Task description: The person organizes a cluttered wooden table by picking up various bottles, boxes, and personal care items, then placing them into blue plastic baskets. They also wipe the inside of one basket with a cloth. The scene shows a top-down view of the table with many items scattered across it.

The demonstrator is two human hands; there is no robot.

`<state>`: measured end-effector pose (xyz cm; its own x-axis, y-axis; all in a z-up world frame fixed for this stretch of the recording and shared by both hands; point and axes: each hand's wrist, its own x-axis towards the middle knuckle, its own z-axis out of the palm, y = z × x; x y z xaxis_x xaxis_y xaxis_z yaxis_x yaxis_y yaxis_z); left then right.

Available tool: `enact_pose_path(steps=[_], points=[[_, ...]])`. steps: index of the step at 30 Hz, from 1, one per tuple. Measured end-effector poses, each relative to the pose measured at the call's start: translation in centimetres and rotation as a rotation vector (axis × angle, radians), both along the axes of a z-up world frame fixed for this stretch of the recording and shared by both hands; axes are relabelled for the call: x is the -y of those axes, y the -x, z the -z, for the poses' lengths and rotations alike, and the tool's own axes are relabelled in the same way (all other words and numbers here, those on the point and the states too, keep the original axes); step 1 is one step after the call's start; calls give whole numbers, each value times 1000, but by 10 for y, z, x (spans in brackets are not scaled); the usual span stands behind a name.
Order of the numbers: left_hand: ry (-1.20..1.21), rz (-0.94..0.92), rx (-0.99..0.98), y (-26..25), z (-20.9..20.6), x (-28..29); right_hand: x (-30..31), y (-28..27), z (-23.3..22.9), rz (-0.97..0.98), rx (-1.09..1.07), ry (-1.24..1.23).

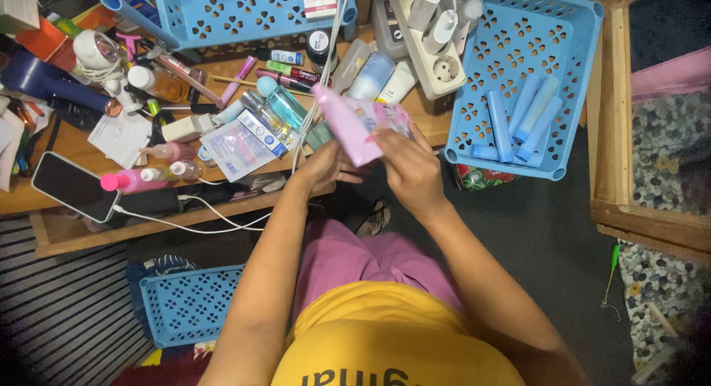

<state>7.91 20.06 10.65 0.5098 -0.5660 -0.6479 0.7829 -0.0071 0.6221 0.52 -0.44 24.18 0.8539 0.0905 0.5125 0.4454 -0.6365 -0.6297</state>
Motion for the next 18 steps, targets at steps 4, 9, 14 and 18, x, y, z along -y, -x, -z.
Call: enact_pose_path(steps=[4,9,14,18], points=[[481,-245,-135,0,-4,-8,-1,4,-6,-256,79,285],[824,-402,-246,-5,-16,-14,-7,6,-5,-411,-17,192],[934,-404,-212,-5,-24,-10,-1,6,6,-196,-39,19],[890,-454,-218,3,-44,-7,-2,-4,-9,35,-63,-11]])
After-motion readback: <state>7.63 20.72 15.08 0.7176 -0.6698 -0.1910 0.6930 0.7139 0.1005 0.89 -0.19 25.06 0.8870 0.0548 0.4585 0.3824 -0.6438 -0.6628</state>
